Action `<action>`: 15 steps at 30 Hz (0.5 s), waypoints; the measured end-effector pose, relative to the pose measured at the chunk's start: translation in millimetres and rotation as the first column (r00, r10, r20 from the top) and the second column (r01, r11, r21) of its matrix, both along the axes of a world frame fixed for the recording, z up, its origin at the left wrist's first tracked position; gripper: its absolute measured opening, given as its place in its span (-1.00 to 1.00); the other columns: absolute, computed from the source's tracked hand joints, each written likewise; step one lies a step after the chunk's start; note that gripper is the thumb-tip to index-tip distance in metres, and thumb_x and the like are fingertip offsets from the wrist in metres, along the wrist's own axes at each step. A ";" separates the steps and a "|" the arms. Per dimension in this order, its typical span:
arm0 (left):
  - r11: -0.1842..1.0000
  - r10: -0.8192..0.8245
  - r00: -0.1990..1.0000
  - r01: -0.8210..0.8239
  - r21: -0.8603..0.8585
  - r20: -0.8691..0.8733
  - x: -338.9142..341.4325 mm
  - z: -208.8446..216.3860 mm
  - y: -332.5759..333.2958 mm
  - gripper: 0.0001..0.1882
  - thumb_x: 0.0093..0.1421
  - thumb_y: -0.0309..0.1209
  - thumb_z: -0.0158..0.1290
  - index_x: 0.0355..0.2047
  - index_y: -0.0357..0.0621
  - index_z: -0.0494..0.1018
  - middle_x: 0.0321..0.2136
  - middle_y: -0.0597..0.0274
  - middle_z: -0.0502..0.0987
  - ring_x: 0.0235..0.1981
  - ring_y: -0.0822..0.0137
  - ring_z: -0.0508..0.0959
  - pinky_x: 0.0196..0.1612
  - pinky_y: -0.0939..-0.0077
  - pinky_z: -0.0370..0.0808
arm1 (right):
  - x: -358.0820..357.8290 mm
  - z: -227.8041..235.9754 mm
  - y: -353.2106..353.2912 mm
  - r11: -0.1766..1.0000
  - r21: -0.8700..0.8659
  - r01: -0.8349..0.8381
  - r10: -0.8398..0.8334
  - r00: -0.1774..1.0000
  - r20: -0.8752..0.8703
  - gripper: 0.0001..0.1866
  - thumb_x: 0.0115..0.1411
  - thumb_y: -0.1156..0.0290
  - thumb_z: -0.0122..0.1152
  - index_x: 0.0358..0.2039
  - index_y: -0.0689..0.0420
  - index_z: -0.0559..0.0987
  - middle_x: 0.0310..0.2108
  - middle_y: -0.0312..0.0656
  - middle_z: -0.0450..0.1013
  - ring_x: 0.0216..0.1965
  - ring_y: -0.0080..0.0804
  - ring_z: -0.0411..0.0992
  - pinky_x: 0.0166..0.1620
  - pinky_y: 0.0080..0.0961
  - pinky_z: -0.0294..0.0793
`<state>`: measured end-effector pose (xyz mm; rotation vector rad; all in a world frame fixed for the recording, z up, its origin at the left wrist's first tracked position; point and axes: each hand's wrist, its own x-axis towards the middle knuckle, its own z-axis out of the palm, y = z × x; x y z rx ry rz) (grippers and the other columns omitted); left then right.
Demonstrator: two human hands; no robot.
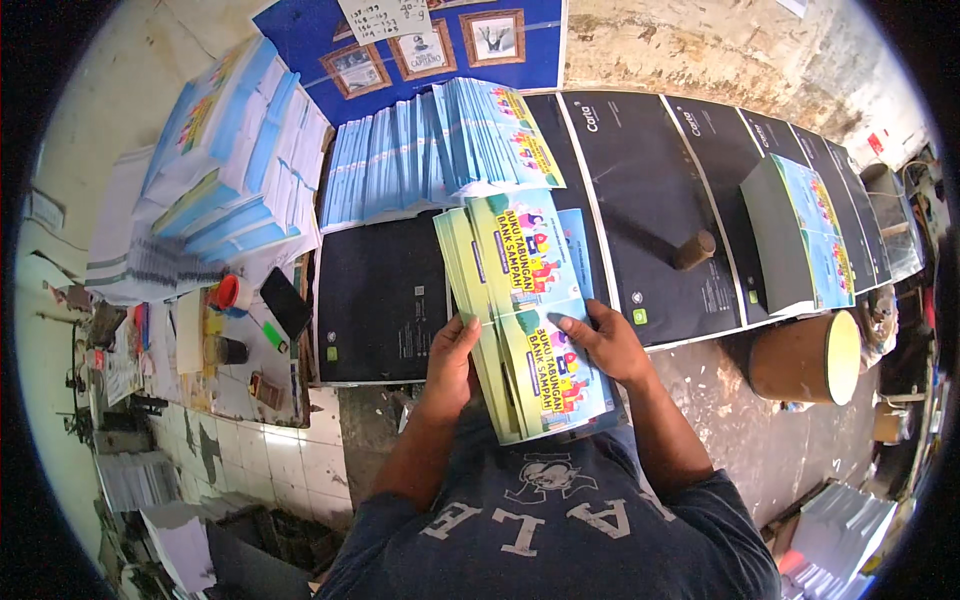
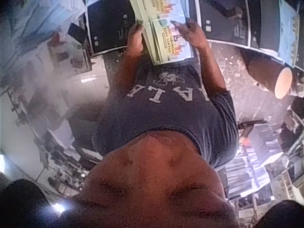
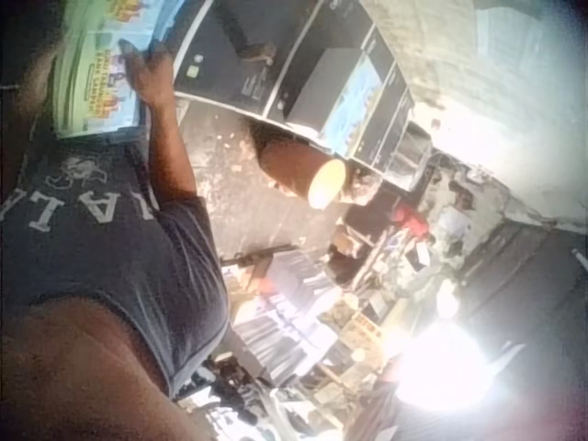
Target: The person folds paper booklets in half, creases their spines using a small wooden cylinder, and flips through and aligns the folded booklets by hand.
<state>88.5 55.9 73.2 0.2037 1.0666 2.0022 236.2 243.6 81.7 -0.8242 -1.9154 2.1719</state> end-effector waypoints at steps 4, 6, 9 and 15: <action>0.998 -0.061 0.997 0.060 -0.033 -0.044 1.6 -5.8 -1.4 -0.67 0.33 -0.32 0.07 0.01 -0.26 0.45 -0.12 0.18 0.59 -0.12 0.39 0.57 -0.02 0.43 0.49 | -3.0 11.9 -5.7 0.999 0.029 -0.029 0.030 0.999 -0.016 -0.51 0.25 0.14 0.29 -0.10 0.39 0.53 -0.25 -0.10 0.58 -0.24 -0.54 0.49 -0.17 -0.52 0.50; 0.997 -0.043 0.994 0.038 -0.060 -0.097 3.0 -4.8 0.5 -0.68 0.32 -0.33 0.07 0.00 -0.27 0.46 -0.13 0.19 0.59 -0.13 0.41 0.57 -0.03 0.44 0.49 | -4.3 9.8 -7.8 0.999 0.051 -0.013 0.014 1.000 -0.009 -0.52 0.26 0.15 0.28 -0.10 0.38 0.54 -0.25 -0.11 0.58 -0.25 -0.53 0.49 -0.18 -0.52 0.50; 0.997 0.004 0.989 -0.014 -0.072 -0.145 2.3 -7.5 0.8 -0.70 0.32 -0.37 0.06 -0.02 -0.29 0.47 -0.16 0.19 0.61 -0.19 0.44 0.59 -0.08 0.50 0.50 | -0.4 -5.4 -0.3 0.986 0.164 0.021 -0.021 1.000 -0.001 -0.56 0.28 0.19 0.26 -0.08 0.36 0.54 -0.26 -0.13 0.59 -0.29 -0.53 0.50 -0.21 -0.52 0.51; 0.993 0.114 0.988 -0.117 -0.016 -0.108 -13.2 -2.7 -16.0 -0.72 0.32 -0.39 0.04 -0.02 -0.29 0.47 -0.16 0.17 0.61 -0.23 0.42 0.61 -0.12 0.50 0.53 | 18.0 -13.0 44.2 0.833 0.553 0.003 -0.128 0.974 0.187 -0.52 0.26 0.09 0.23 -0.19 0.36 0.56 -0.40 0.03 0.60 -0.37 -0.35 0.57 -0.24 -0.32 0.53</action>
